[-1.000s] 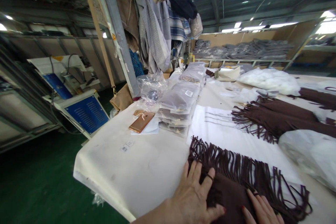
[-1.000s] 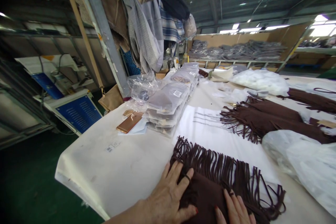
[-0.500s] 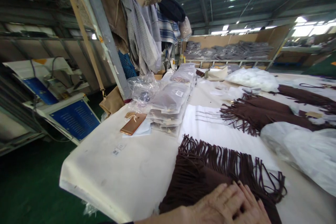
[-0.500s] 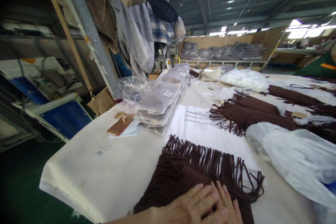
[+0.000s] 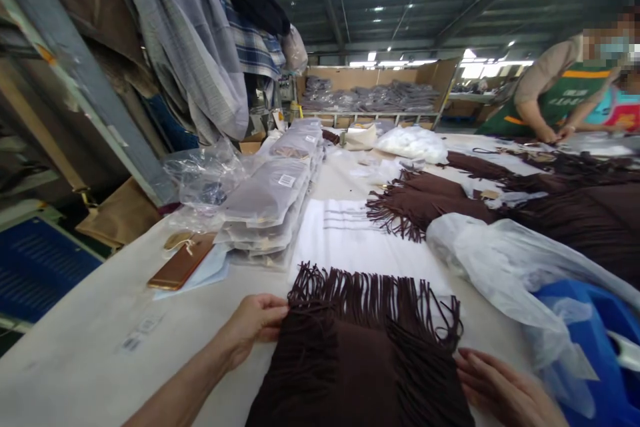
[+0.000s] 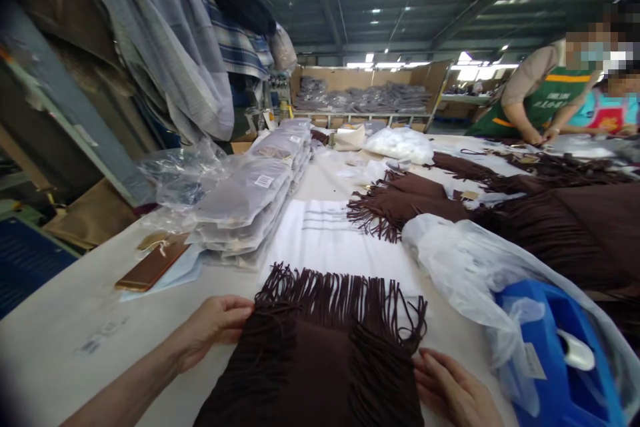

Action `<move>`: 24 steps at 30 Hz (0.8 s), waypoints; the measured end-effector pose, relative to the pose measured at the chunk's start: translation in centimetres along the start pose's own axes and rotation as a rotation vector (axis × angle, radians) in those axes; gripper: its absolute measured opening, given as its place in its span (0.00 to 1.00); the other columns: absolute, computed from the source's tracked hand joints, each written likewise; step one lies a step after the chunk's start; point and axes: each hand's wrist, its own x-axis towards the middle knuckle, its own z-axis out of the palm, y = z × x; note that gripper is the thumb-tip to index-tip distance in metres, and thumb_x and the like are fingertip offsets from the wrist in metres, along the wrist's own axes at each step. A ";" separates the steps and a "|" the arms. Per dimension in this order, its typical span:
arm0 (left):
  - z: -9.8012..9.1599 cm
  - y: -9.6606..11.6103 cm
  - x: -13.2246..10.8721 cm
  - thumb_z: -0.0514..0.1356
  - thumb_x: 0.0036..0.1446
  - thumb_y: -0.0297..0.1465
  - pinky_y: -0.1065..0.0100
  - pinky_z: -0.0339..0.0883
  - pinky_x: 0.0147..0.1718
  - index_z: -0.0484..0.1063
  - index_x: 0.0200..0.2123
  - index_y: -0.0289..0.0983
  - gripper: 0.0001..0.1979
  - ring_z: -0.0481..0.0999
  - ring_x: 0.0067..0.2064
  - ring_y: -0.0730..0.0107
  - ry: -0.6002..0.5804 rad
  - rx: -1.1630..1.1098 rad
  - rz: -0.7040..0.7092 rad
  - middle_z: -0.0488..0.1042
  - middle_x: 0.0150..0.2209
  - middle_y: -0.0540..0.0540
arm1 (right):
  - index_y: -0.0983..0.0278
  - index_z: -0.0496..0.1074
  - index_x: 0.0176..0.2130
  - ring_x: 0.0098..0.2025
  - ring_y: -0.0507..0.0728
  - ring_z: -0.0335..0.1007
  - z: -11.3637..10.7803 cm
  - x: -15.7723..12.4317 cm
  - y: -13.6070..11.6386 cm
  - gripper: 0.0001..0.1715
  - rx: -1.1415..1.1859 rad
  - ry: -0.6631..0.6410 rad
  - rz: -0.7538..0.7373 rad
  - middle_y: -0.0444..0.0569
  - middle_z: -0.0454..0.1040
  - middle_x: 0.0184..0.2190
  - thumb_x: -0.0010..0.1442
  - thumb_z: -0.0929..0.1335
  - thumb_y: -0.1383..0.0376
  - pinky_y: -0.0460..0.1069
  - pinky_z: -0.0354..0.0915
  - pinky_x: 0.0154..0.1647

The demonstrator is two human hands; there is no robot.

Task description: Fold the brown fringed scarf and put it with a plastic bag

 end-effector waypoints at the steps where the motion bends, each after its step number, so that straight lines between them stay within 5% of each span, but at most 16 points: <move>1: 0.0 0.2 0.2 0.73 0.29 0.43 0.66 0.67 0.36 0.72 0.30 0.31 0.27 0.75 0.33 0.66 -0.038 -0.003 -0.044 0.76 0.30 0.44 | 0.66 0.73 0.35 0.38 0.62 0.76 0.3 0.3 -0.3 0.24 -0.006 -0.027 0.051 0.54 0.80 0.32 0.42 0.75 0.53 0.51 0.72 0.39; 8: 0.4 1.5 3.0 0.75 0.29 0.40 0.67 0.69 0.33 0.74 0.29 0.29 0.26 0.76 0.31 0.65 -0.293 -0.053 -0.261 0.77 0.30 0.41 | 0.69 0.77 0.34 0.36 0.57 0.76 2.1 0.8 -4.6 0.19 0.062 -0.473 0.371 0.54 0.79 0.34 0.57 0.68 0.55 0.48 0.69 0.39; 13: 2.3 1.8 5.3 0.73 0.39 0.41 0.66 0.67 0.45 0.74 0.36 0.29 0.25 0.76 0.38 0.65 -0.439 -0.174 -0.307 0.77 0.35 0.42 | 0.68 0.77 0.34 0.35 0.52 0.76 4.0 2.7 -5.3 0.10 0.224 -0.546 0.427 0.49 0.80 0.32 0.58 0.68 0.63 0.44 0.66 0.43; 17: 3.2 2.4 6.6 0.74 0.38 0.38 0.66 0.66 0.46 0.73 0.41 0.29 0.28 0.76 0.39 0.65 -0.588 -0.200 -0.395 0.77 0.38 0.40 | 0.71 0.77 0.37 0.44 0.57 0.74 6.4 3.9 -5.9 0.16 0.234 -0.684 0.562 0.54 0.79 0.36 0.58 0.67 0.60 0.50 0.57 0.58; 24: 5.2 2.8 8.4 0.72 0.37 0.37 0.58 0.65 0.49 0.75 0.38 0.32 0.24 0.75 0.44 0.55 -0.856 -0.175 -0.416 0.78 0.36 0.41 | 0.70 0.73 0.47 0.48 0.58 0.72 10.0 5.1 -7.0 0.20 0.250 -0.910 0.561 0.54 0.78 0.41 0.57 0.67 0.61 0.53 0.52 0.61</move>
